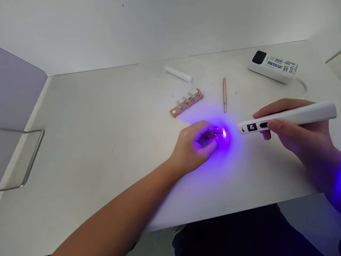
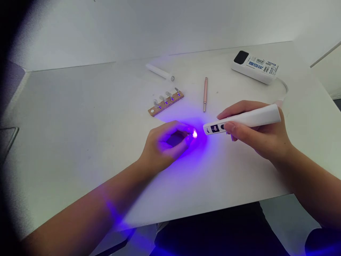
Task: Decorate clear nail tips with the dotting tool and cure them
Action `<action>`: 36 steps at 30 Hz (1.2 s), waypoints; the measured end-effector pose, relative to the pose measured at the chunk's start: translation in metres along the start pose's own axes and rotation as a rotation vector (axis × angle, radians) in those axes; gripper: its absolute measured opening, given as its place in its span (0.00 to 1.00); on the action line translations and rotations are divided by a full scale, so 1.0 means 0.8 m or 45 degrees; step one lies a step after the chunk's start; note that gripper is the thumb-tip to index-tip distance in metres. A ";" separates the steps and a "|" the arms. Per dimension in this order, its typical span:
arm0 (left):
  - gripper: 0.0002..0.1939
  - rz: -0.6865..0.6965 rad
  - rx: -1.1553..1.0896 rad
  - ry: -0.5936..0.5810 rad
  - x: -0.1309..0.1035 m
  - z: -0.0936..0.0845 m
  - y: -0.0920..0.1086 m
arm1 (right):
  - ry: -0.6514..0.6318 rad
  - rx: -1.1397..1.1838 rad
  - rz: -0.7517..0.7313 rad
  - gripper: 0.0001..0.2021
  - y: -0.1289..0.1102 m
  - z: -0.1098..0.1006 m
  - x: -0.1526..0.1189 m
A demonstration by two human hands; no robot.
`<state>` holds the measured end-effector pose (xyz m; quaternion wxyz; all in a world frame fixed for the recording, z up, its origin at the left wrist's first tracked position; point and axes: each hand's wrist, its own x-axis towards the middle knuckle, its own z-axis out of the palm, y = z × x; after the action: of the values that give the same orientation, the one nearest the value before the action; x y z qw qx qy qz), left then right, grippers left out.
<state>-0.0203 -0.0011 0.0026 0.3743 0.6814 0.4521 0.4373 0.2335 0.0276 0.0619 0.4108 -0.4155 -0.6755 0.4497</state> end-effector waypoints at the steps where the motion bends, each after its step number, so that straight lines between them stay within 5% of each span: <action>1: 0.06 -0.002 0.002 -0.003 0.000 0.000 0.000 | 0.000 -0.006 0.008 0.05 -0.001 0.001 0.000; 36: 0.06 -0.027 0.022 -0.005 0.000 -0.003 0.004 | 0.056 -0.087 0.066 0.08 -0.010 0.005 -0.002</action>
<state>-0.0214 -0.0016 0.0062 0.3739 0.6805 0.4624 0.4282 0.2293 0.0228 0.0678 0.3994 -0.4565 -0.6703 0.4275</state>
